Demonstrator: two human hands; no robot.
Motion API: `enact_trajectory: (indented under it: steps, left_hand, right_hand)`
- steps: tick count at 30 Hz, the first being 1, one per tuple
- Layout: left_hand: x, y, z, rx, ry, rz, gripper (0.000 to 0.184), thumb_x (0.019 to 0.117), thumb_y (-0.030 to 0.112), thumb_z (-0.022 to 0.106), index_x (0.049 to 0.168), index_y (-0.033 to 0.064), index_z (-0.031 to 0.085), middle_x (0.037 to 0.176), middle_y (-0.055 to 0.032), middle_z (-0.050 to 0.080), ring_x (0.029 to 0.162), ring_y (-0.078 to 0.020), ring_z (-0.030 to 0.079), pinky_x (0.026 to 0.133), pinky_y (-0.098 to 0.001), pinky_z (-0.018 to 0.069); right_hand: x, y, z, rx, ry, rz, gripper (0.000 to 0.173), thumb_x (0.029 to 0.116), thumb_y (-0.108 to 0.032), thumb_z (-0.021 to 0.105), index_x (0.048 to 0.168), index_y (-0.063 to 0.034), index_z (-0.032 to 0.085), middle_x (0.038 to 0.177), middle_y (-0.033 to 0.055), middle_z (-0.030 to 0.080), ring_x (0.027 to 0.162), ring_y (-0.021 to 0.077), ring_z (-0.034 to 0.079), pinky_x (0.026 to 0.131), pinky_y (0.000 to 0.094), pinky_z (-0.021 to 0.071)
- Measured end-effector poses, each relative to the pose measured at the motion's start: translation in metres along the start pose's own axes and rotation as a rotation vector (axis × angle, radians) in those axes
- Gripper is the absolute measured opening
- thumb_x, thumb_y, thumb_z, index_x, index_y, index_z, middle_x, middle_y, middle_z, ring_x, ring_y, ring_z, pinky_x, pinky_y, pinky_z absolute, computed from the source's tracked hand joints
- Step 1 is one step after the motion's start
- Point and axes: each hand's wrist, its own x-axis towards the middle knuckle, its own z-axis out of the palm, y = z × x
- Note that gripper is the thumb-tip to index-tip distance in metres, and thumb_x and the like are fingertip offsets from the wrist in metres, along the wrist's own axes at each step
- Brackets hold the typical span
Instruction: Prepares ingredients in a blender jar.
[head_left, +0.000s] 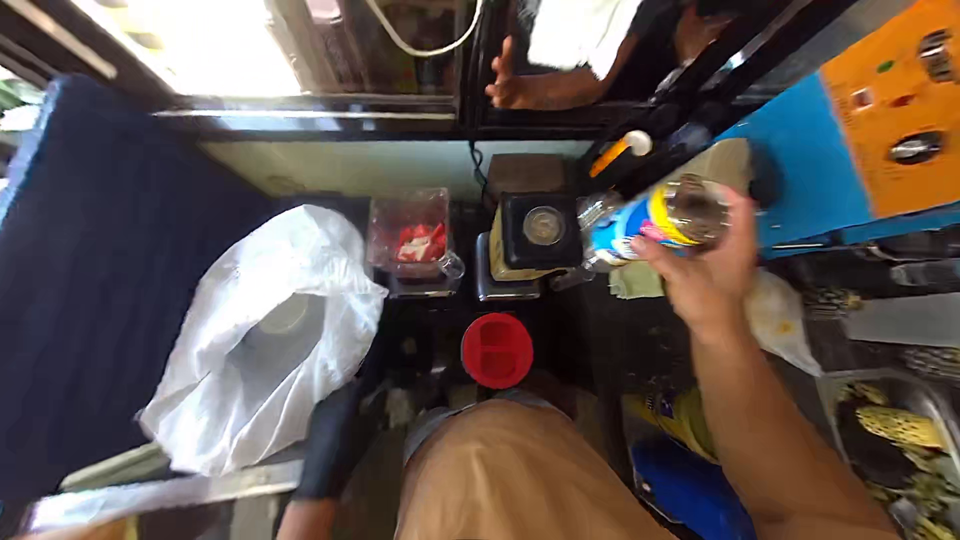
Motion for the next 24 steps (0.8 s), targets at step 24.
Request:
enact_trajectory:
  steps: [24]
  left_hand:
    - [-0.024,-0.055,0.030,0.064,0.285,0.011,0.040,0.0972,0.048,0.051,0.113,0.0211,0.075,0.102,-0.0063,0.074,0.096,-0.0274,0.071,0.082,-0.0482,0.0577]
  right_hand:
    - [0.107,-0.005,0.209,-0.483,-0.647,-0.376,0.093,0.0694,-0.046,0.092,0.148,-0.0188,0.051,0.137,0.0048,0.065,0.125,0.0226,0.062,0.107,0.0570,0.0470]
